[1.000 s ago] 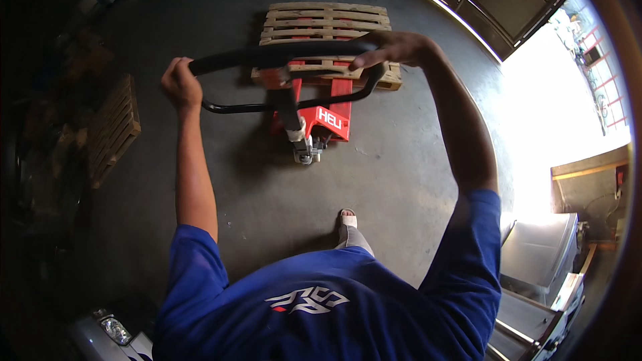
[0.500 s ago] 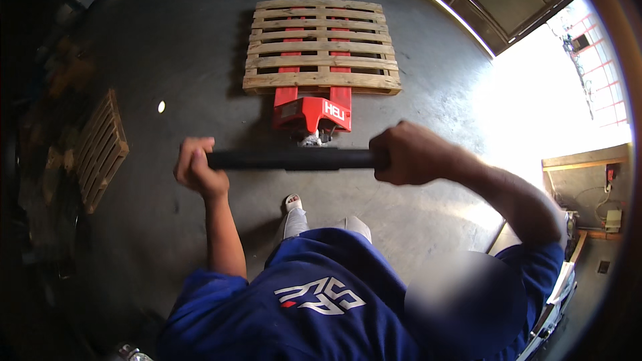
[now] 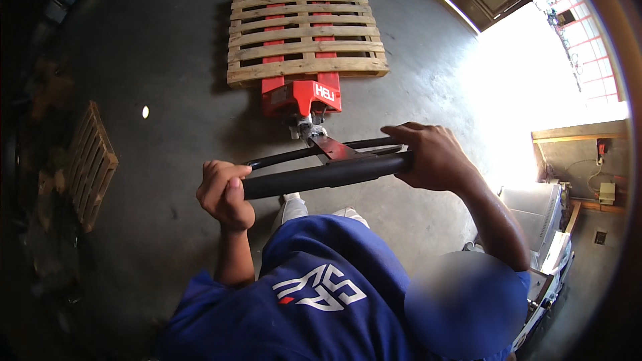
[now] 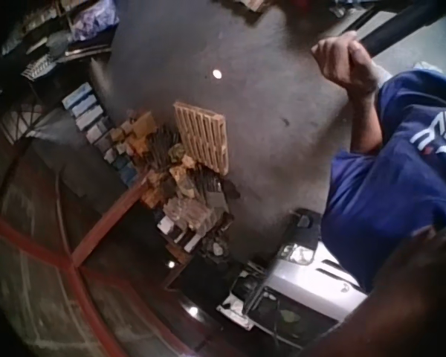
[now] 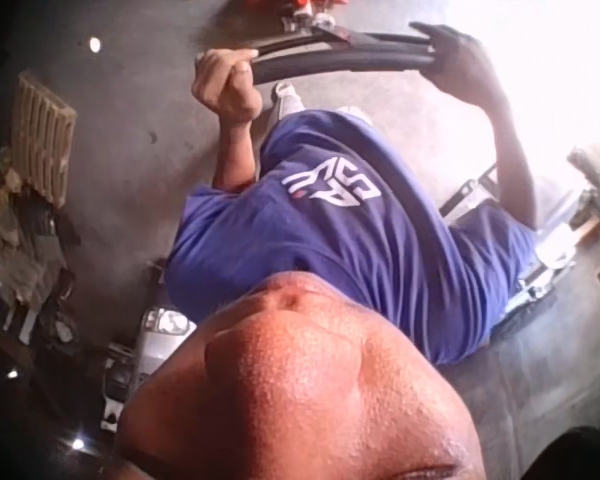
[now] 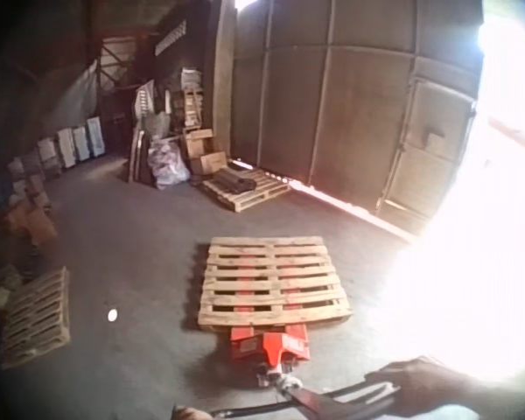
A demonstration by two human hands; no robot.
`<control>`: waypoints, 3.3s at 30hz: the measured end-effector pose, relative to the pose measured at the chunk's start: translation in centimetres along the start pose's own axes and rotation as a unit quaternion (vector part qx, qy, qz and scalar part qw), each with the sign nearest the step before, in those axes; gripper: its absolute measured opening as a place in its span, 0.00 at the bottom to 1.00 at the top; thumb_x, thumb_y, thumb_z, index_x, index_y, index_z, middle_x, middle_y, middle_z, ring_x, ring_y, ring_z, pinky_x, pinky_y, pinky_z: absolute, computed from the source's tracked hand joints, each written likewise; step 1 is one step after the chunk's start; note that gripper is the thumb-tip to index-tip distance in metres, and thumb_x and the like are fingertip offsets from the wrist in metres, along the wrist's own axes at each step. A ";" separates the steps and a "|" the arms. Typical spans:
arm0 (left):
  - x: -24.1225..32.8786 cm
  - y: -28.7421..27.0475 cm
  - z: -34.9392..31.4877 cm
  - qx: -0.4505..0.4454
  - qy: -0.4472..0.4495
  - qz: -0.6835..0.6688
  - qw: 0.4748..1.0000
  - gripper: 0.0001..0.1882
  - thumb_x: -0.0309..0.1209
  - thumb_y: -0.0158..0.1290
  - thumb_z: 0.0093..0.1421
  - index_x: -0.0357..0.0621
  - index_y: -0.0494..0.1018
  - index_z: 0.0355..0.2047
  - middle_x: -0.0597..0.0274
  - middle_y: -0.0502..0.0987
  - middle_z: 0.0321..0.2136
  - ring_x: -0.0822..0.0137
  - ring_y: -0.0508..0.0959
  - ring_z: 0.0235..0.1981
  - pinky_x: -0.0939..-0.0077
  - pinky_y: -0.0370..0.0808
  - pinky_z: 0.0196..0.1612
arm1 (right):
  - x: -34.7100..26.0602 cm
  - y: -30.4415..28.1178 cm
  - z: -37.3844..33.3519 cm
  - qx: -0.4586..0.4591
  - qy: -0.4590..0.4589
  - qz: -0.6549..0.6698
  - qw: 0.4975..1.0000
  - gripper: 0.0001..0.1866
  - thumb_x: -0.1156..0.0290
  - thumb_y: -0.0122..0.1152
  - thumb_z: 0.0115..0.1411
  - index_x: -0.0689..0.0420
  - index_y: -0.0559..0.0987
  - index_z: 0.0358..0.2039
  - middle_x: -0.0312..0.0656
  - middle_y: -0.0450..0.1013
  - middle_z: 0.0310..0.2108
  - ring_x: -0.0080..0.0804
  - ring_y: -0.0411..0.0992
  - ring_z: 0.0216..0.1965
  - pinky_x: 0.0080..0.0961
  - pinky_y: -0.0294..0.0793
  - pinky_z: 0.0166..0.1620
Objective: The person uses a red manual pallet jack to lift and move a wooden pallet across a warehouse floor. They position the jack under the pallet, pump the handle to raise it, and pull the pallet toward the open garage door.
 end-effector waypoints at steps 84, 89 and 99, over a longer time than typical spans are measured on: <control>-3.2 8.8 -80.8 -0.347 -0.107 0.238 0.901 0.11 0.33 0.54 0.48 0.51 0.66 0.13 0.64 0.71 0.16 0.59 0.73 0.26 0.56 0.62 0.41 | 12.9 76.6 -38.1 -0.097 0.176 -0.105 0.974 0.07 0.70 0.63 0.50 0.49 0.84 0.31 0.39 0.77 0.35 0.39 0.73 0.46 0.38 0.64 0.52; 1.5 4.7 -71.4 -0.340 -0.108 0.194 0.914 0.12 0.35 0.53 0.47 0.53 0.65 0.11 0.67 0.70 0.15 0.62 0.72 0.24 0.59 0.62 0.42 | 7.2 62.2 -39.1 0.038 0.114 -0.021 0.992 0.04 0.71 0.64 0.44 0.50 0.79 0.24 0.37 0.74 0.28 0.39 0.72 0.39 0.39 0.64 0.48; -7.6 2.3 -79.8 -0.361 -0.105 0.250 0.892 0.09 0.33 0.53 0.46 0.51 0.65 0.13 0.63 0.69 0.17 0.58 0.71 0.25 0.57 0.60 0.40 | 4.1 77.7 -36.5 -0.018 0.154 -0.029 0.988 0.06 0.72 0.62 0.48 0.51 0.81 0.29 0.40 0.76 0.31 0.39 0.71 0.40 0.40 0.62 0.47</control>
Point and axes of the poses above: each hand's wrist, its own z-axis towards the middle knuckle, its own y-axis out of the palm, x = y × z, the point moved 10 cm from there along z, towards the middle knuckle
